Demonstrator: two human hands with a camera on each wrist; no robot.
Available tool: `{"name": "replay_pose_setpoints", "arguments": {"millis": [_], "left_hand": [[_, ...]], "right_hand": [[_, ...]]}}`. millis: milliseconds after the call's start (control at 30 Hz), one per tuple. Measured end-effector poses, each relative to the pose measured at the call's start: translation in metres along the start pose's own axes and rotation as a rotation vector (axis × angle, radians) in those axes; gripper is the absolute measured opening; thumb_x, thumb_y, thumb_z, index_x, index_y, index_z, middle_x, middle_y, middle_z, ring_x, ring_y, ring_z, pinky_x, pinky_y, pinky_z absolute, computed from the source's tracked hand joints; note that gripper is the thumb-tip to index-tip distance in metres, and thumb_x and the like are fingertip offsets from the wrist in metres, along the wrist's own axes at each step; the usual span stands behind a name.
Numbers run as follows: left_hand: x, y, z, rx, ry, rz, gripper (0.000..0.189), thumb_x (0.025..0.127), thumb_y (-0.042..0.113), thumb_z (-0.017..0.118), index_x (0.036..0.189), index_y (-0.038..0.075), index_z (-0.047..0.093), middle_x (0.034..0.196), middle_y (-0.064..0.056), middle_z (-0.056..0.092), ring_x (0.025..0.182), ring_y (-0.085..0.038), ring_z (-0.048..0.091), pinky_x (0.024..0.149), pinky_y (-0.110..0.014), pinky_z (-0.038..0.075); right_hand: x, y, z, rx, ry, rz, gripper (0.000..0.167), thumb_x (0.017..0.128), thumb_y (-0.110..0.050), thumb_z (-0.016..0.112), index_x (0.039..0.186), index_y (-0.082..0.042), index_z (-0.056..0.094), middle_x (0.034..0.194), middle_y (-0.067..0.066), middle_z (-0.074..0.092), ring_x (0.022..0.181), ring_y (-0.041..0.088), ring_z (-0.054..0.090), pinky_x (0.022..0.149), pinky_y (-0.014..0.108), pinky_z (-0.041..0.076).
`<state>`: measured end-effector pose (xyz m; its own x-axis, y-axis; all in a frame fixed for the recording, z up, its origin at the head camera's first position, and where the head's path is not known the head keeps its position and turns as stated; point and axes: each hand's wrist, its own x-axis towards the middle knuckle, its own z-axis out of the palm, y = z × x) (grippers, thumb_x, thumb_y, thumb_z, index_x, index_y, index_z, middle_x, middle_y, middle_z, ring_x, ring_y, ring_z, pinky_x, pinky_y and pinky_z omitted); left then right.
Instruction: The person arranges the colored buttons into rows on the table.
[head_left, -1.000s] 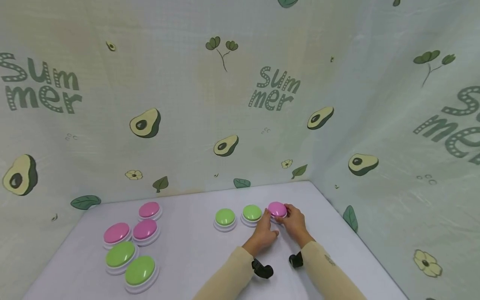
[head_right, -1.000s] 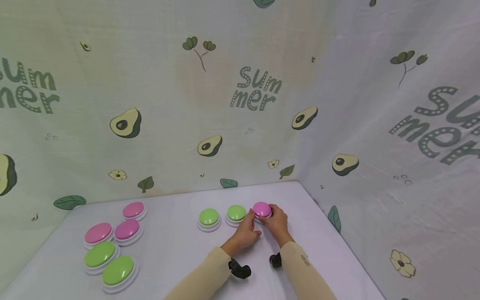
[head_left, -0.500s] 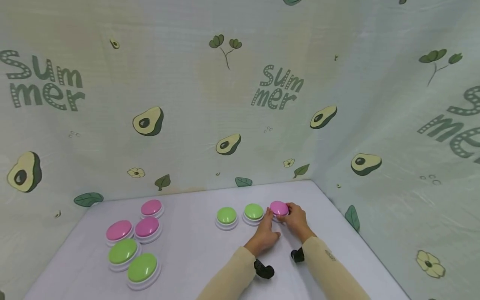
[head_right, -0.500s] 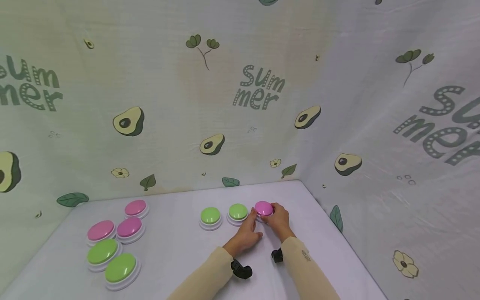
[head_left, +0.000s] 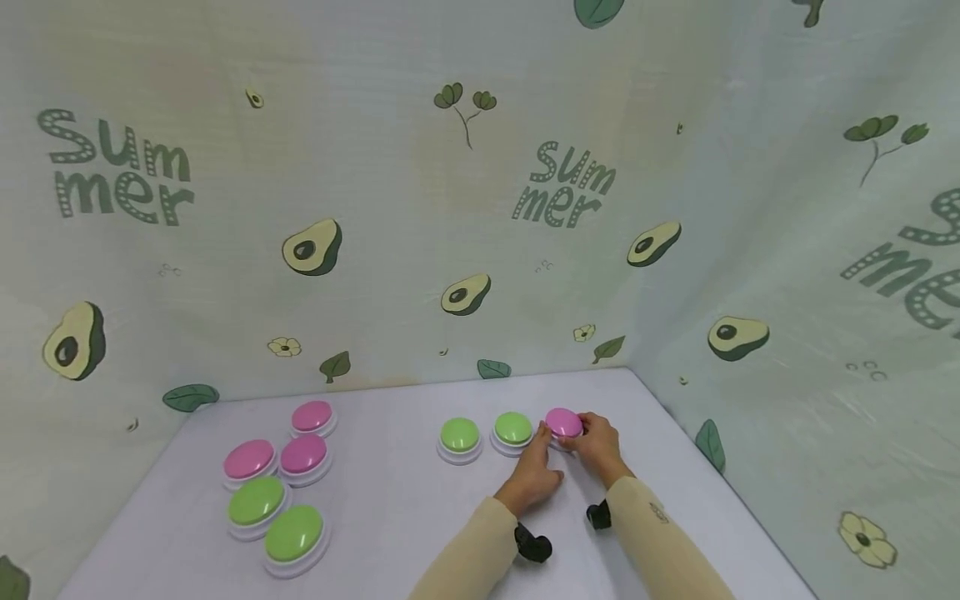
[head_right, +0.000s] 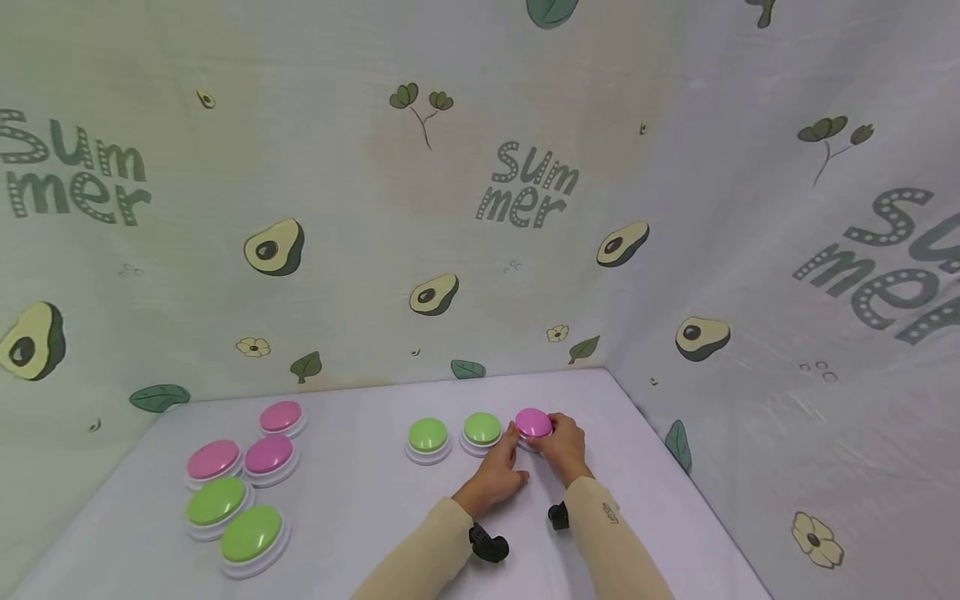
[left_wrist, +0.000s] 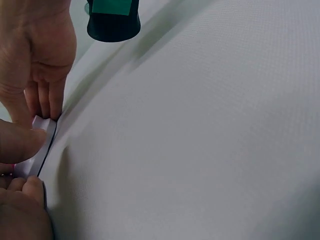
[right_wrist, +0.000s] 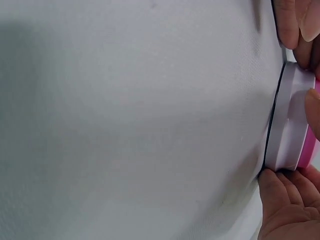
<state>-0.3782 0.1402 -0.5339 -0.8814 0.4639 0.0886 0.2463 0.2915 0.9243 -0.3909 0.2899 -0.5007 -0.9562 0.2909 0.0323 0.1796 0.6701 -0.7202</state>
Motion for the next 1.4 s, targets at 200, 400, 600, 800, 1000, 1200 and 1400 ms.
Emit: {"name": "replay_pose_setpoints", "arguments": {"millis": [200,400,600,800,1000,1200,1400], "left_hand": [[0.001,-0.004,0.000,0.006,0.019,0.002,0.084,0.085,-0.013,0.069,0.159,-0.011,0.028,0.171,-0.023,0.020,0.157,-0.035,0.024,0.122,-0.041,0.035],[0.002,-0.004,0.001,0.001,0.049,0.005,0.081,0.086,-0.011,0.071,0.157,-0.011,0.034,0.171,-0.022,0.024,0.157,-0.034,0.026,0.121,-0.040,0.037],[-0.001,-0.002,-0.002,0.008,0.066,-0.004,0.082,0.085,-0.006,0.074,0.157,-0.010,0.035,0.170,-0.021,0.025,0.156,-0.035,0.029,0.120,-0.041,0.039],[-0.002,-0.005,0.001,0.007,0.072,-0.010,0.082,0.090,0.002,0.076,0.159,-0.006,0.035,0.171,-0.019,0.025,0.156,-0.034,0.030,0.119,-0.042,0.041],[-0.006,-0.008,0.006,0.021,0.079,0.004,0.081,0.090,0.009,0.078,0.159,-0.005,0.036,0.171,-0.019,0.027,0.155,-0.034,0.032,0.118,-0.042,0.043],[-0.013,-0.002,0.006,0.033,0.084,-0.013,0.079,0.091,0.010,0.078,0.158,-0.004,0.039,0.169,-0.018,0.031,0.154,-0.036,0.033,0.122,-0.048,0.037],[-0.028,0.000,-0.001,-0.055,0.099,-0.037,0.074,0.093,0.011,0.077,0.156,-0.006,0.042,0.163,-0.023,0.041,0.148,-0.039,0.043,0.122,-0.049,0.038]], "right_hand": [[-0.002,-0.001,0.000,-0.006,0.012,0.034,0.067,0.086,-0.010,0.086,0.138,0.016,0.054,0.138,0.036,0.058,0.131,0.051,0.055,0.112,0.058,0.047],[0.000,-0.001,0.001,0.009,0.008,0.068,0.067,0.087,-0.011,0.086,0.140,0.014,0.053,0.141,0.037,0.055,0.134,0.051,0.053,0.113,0.058,0.046],[-0.001,-0.003,0.001,0.005,0.012,0.059,0.065,0.088,-0.014,0.085,0.138,0.014,0.054,0.140,0.037,0.056,0.131,0.052,0.054,0.111,0.059,0.047],[-0.005,-0.001,0.001,0.006,0.017,0.036,0.065,0.088,-0.016,0.085,0.136,0.015,0.055,0.138,0.038,0.057,0.129,0.053,0.054,0.110,0.060,0.048],[-0.009,0.006,0.003,-0.012,0.036,0.022,0.063,0.088,-0.017,0.086,0.132,0.017,0.056,0.134,0.039,0.059,0.124,0.053,0.057,0.106,0.061,0.049],[-0.011,0.009,0.003,-0.025,0.099,-0.017,0.059,0.085,-0.019,0.087,0.123,0.017,0.061,0.121,0.036,0.067,0.114,0.050,0.063,0.099,0.060,0.053],[-0.017,0.000,0.006,-0.044,0.118,-0.033,0.072,0.087,-0.025,0.085,0.133,0.020,0.053,0.131,0.041,0.059,0.122,0.058,0.056,0.104,0.065,0.048]]}}
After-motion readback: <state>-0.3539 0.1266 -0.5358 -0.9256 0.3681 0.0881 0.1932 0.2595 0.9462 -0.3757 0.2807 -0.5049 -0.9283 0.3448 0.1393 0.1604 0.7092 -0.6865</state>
